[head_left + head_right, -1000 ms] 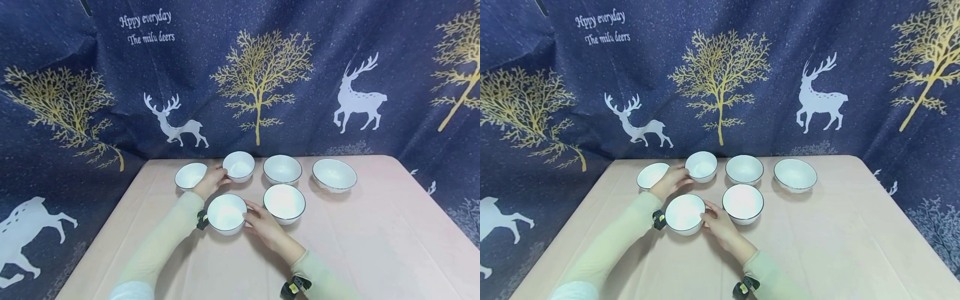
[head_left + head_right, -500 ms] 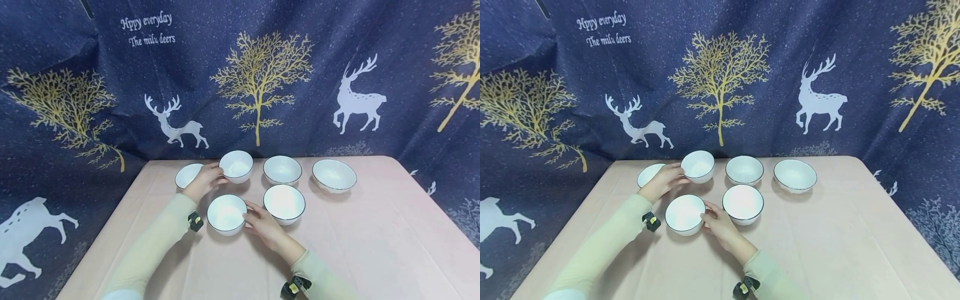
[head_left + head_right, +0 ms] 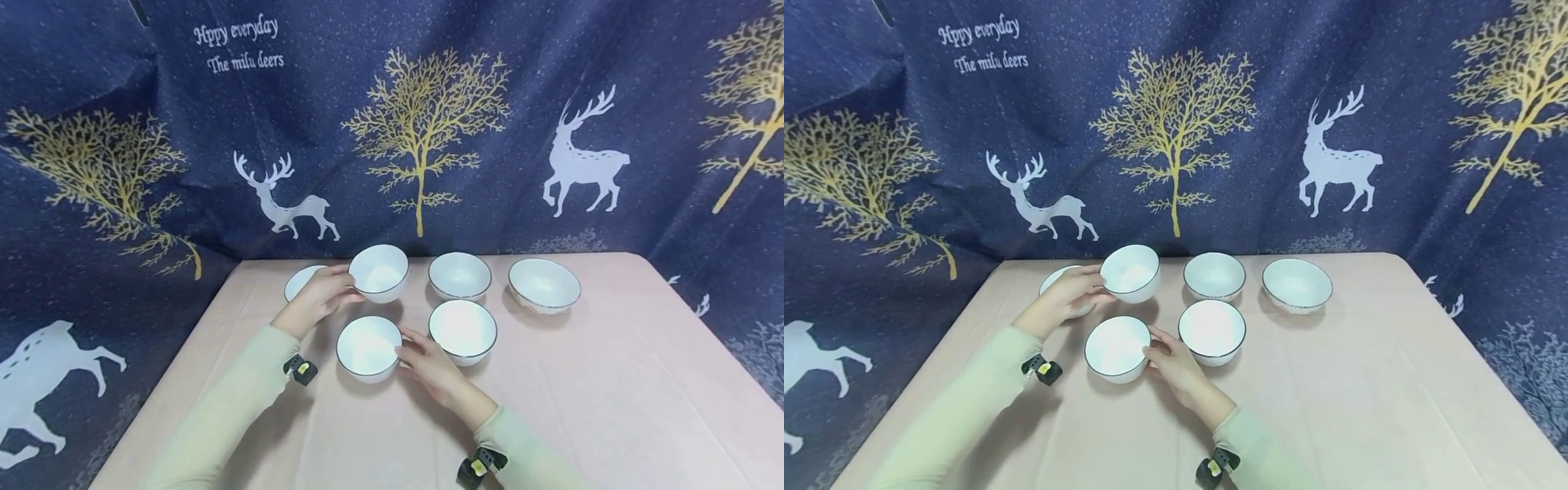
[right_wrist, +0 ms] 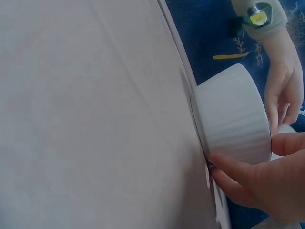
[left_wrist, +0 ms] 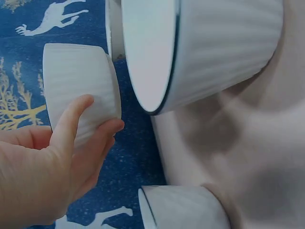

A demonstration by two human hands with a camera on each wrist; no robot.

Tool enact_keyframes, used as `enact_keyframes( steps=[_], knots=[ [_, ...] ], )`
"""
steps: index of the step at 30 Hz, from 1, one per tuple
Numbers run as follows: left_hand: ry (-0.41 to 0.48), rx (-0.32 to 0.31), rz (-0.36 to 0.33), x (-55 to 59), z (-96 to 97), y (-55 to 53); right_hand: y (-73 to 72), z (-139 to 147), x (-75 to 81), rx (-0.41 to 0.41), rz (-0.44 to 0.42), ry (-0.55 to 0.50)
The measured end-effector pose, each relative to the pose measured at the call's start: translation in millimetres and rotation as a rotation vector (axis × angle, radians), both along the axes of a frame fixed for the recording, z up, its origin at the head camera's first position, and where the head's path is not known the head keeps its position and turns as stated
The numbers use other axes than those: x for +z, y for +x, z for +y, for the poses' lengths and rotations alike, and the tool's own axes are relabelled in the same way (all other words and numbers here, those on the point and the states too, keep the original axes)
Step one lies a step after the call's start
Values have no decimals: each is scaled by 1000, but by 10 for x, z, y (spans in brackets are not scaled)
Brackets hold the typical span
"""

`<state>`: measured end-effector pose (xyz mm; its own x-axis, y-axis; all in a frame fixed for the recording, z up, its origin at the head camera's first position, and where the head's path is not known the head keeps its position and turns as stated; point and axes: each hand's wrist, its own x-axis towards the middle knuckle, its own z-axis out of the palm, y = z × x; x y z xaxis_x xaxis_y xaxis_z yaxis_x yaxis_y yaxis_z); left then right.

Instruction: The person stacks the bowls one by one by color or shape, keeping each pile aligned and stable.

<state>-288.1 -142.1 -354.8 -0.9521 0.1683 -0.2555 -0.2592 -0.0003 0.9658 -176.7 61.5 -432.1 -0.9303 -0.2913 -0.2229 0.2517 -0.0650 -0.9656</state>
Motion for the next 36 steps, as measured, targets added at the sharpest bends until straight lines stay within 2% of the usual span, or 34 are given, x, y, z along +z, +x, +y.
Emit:
enact_keyframes(
  steps=[7, 17, 25, 36],
  knots=[
    [44, -39, 10, 110, -89, 125, -41, 6, -12, 9, -7, 2],
    [27, -50, -9, 146, -259, 300, -7, 0, -8, 9, -1, -19],
    [31, -77, 3, 84, -374, 443, -2, -5, -7, 15, 7, -71],
    [10, -144, 70, 8, -472, 615, -7, -7, 8, 18, -3, -83]
  ],
)
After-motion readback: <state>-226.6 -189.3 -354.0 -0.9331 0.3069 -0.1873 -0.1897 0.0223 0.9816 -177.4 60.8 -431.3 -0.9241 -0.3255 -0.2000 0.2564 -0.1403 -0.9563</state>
